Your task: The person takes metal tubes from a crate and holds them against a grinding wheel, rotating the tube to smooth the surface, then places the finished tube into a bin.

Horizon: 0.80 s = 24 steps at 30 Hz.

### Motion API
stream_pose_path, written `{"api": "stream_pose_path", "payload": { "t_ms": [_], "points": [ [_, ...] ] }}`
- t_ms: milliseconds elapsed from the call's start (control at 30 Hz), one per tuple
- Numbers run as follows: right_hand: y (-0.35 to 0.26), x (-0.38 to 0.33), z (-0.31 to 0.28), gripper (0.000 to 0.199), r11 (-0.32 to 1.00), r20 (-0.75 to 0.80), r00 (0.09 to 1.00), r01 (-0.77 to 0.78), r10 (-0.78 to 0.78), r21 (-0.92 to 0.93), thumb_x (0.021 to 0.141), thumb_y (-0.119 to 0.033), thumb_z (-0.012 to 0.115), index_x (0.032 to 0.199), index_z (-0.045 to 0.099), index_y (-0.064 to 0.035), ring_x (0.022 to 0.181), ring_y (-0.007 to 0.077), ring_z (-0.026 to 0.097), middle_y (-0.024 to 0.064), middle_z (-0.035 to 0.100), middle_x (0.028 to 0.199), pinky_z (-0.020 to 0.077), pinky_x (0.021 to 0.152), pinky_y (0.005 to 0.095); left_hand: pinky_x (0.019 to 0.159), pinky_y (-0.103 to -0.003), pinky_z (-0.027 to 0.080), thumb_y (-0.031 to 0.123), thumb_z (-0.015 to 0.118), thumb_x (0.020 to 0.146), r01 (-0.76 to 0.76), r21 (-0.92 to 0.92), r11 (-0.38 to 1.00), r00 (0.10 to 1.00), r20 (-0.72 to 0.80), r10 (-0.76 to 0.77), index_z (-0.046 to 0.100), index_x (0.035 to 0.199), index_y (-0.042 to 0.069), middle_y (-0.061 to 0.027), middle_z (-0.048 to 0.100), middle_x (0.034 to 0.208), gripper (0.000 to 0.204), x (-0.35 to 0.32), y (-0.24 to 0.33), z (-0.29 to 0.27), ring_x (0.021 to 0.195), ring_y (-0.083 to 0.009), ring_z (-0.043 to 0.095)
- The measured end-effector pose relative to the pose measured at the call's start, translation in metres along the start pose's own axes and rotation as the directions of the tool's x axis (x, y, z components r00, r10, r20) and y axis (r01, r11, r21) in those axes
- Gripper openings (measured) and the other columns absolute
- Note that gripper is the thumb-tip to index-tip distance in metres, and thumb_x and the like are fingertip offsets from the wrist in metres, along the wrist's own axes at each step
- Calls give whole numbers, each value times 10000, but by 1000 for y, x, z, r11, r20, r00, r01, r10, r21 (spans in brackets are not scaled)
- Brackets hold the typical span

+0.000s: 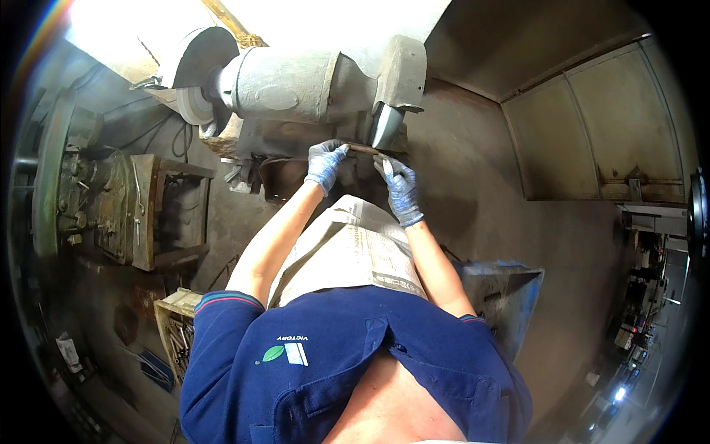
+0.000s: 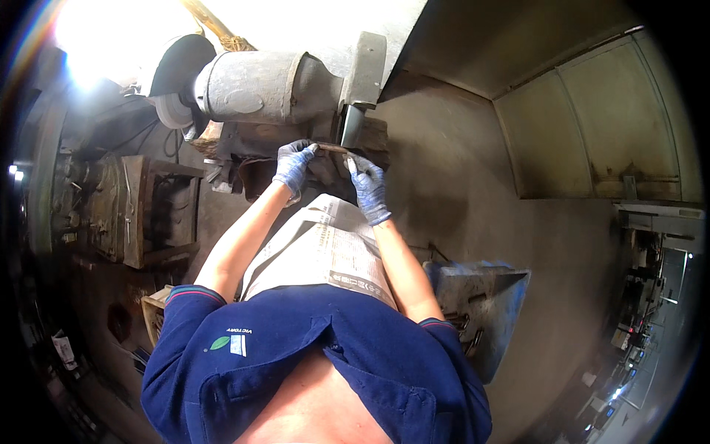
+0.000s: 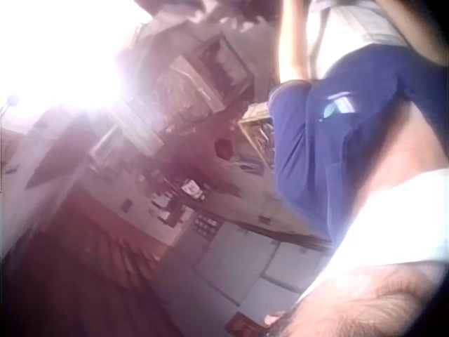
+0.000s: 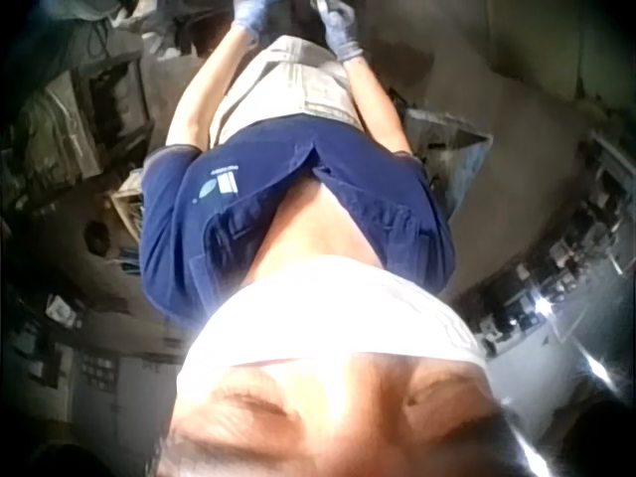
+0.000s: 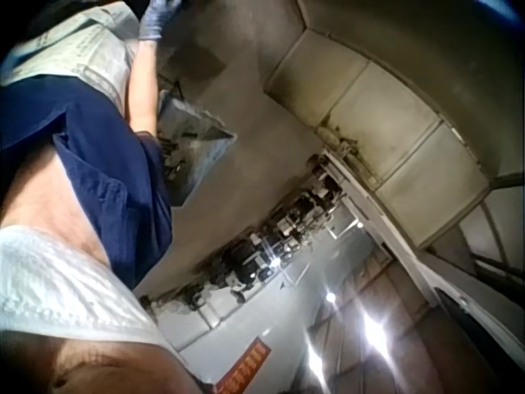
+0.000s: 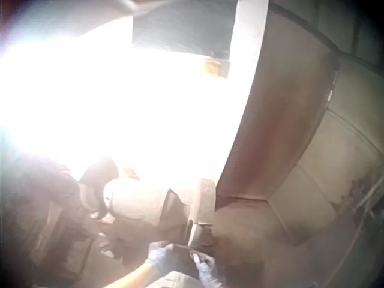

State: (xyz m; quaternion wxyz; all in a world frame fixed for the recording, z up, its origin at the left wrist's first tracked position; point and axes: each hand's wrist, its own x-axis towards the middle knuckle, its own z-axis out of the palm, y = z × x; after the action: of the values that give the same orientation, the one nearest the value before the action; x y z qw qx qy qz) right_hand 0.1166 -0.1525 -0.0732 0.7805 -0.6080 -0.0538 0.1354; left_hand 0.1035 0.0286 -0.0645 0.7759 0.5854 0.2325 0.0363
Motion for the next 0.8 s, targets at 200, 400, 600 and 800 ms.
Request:
{"api": "stream_pose_path", "payload": {
  "t_ms": [200,400,600,800],
  "points": [
    [-3,-12,3,207,926,102,949,314,-298,-209,889,-32,528,1066,620,26,1075,257,553,160,564,1165,452,948,367,648,-202,453,54,618,835,-83,-95,992,994,63,89,656,913,-17,-17,647,787,111,-13,-5,-15,697,-71,560],
    [-77,-95,11,309,536,248,799,563,-548,-629,793,-168,658,1064,646,-20,1114,293,536,172,579,1141,419,949,361,747,-220,497,-32,631,806,-210,-55,976,942,257,218,647,991,-29,-56,671,894,186,-84,23,-11,803,-74,596],
    [-110,-149,12,426,440,170,754,533,-634,-723,733,-201,724,1101,621,-13,1067,323,572,196,565,1165,455,912,372,769,-229,493,-7,649,802,-359,-2,933,837,442,323,648,1008,-23,-75,675,920,207,-102,22,9,835,-82,600],
    [-120,-244,-53,389,354,-86,812,154,-578,-923,727,-165,696,1072,626,1,1058,299,560,173,575,1144,443,911,372,734,-248,496,93,678,811,-172,218,961,794,608,4,623,1009,-56,-92,671,902,253,-105,9,14,820,-112,603]
  ]
}}
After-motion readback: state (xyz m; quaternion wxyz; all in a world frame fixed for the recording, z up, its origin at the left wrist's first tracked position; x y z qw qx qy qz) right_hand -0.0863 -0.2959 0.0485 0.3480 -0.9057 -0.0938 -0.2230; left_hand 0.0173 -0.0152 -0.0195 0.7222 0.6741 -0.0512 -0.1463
